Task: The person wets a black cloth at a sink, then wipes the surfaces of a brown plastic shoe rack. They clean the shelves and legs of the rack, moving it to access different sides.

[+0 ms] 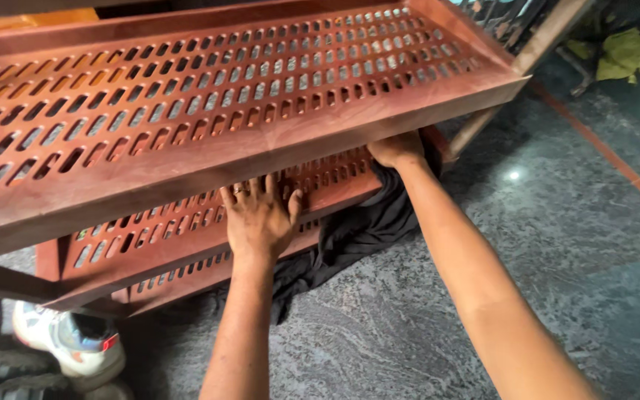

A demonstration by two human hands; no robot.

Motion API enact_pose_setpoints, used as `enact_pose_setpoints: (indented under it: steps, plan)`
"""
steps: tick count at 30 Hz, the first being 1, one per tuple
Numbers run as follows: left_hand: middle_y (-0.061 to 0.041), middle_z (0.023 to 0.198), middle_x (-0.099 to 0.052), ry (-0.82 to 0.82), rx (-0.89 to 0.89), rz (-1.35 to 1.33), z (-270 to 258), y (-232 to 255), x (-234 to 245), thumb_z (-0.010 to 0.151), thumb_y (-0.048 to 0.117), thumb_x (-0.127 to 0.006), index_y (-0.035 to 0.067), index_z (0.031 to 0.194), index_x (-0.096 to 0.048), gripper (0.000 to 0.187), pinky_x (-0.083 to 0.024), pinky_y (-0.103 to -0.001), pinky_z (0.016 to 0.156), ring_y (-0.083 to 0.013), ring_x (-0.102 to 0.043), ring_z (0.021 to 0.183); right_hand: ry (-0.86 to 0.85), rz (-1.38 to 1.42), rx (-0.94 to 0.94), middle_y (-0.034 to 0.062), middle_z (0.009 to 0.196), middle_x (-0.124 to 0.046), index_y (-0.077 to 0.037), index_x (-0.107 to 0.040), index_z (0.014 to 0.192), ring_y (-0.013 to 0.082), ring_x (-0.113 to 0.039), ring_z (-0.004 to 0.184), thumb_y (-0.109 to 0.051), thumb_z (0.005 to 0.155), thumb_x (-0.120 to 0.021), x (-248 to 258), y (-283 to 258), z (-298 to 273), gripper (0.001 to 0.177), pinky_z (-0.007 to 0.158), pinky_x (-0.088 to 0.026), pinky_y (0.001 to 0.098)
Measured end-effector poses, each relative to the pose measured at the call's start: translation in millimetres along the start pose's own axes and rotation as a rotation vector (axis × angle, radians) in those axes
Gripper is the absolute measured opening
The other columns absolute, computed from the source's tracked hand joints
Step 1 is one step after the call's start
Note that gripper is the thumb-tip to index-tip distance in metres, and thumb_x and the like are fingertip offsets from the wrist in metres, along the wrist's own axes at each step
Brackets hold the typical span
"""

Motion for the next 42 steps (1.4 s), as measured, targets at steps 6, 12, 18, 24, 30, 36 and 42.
enact_pose_setpoints:
  steps: [6,12,18,24,30,36,42]
  plan:
    - [-0.021,0.161,-0.036,0.099,0.014,-0.019,-5,0,4,0.102,0.057,-0.028,0.009,0.155,-0.036,0.072,-0.007,-0.06,0.123,-0.0414,-0.025,0.151,0.113,0.307,0.161,0.0233,0.118,-0.069,-0.004,-0.067,0.114,0.0382,-0.065,0.116,-0.026,0.101,-0.044,-43,-74,-6,0.035,0.104,-0.049,0.0485]
    - [-0.018,0.159,-0.037,0.062,-0.106,-0.093,2,-11,0,0.101,0.052,-0.032,0.007,0.154,-0.039,0.069,-0.007,-0.064,0.12,-0.0423,-0.027,0.149,-0.042,0.375,0.456,0.0295,0.139,-0.055,0.0,-0.057,0.133,0.0448,-0.049,0.129,-0.033,0.106,-0.044,-76,-104,-10,0.045,0.105,-0.038,0.0516]
    - [-0.017,0.165,-0.024,-0.246,-0.24,0.021,-32,-110,31,0.09,0.077,-0.035,0.024,0.164,-0.023,0.092,-0.007,-0.062,0.115,-0.0387,-0.018,0.153,-0.167,-0.089,0.261,0.0174,0.155,-0.048,-0.011,-0.053,0.143,0.0362,-0.042,0.145,-0.045,0.105,-0.038,-24,-65,-28,0.053,0.121,-0.029,0.0552]
    - [-0.016,0.163,-0.025,-0.16,-0.263,-0.016,-64,-146,67,0.09,0.073,-0.046,0.016,0.16,-0.023,0.093,-0.013,-0.063,0.116,-0.0399,-0.022,0.148,-0.372,0.095,0.297,0.0263,0.156,-0.036,-0.005,-0.036,0.152,0.0397,-0.026,0.154,-0.054,0.107,-0.019,-14,-187,-61,0.069,0.125,-0.009,0.0599]
    - [-0.02,0.161,-0.027,-0.106,-0.239,-0.091,-65,-154,57,0.086,0.068,-0.056,0.003,0.156,-0.027,0.1,-0.016,-0.065,0.114,-0.0392,-0.026,0.147,-0.423,0.04,0.34,0.0141,0.165,-0.045,-0.007,-0.052,0.145,0.0259,-0.033,0.16,-0.041,0.113,-0.02,-46,-302,-77,0.057,0.137,-0.013,0.0485]
    - [-0.03,0.153,-0.04,0.093,-0.17,-0.287,-84,-165,63,0.083,0.062,-0.067,-0.009,0.147,-0.037,0.101,-0.028,-0.051,0.12,-0.0438,-0.035,0.143,-0.252,0.44,0.719,0.0196,0.168,-0.023,-0.001,-0.017,0.161,0.0308,-0.025,0.153,-0.037,0.107,-0.027,-17,-301,-118,0.065,0.122,-0.011,0.0474]
    - [-0.023,0.148,-0.049,0.361,-0.21,0.034,-124,-173,83,0.09,0.049,-0.062,0.003,0.144,-0.047,0.073,-0.032,-0.055,0.116,-0.0371,-0.047,0.138,-0.312,-0.125,0.278,0.0123,0.168,-0.024,-0.008,-0.03,0.157,0.0329,-0.017,0.157,-0.053,0.104,-0.026,-17,-189,-63,0.07,0.127,-0.008,0.052]
Point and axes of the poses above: each hand's wrist, its own z-axis towards the middle knuckle, its own x-axis out of the back of the hand, y = z × x, the point moved 5 cm from there along z, towards the middle knuckle
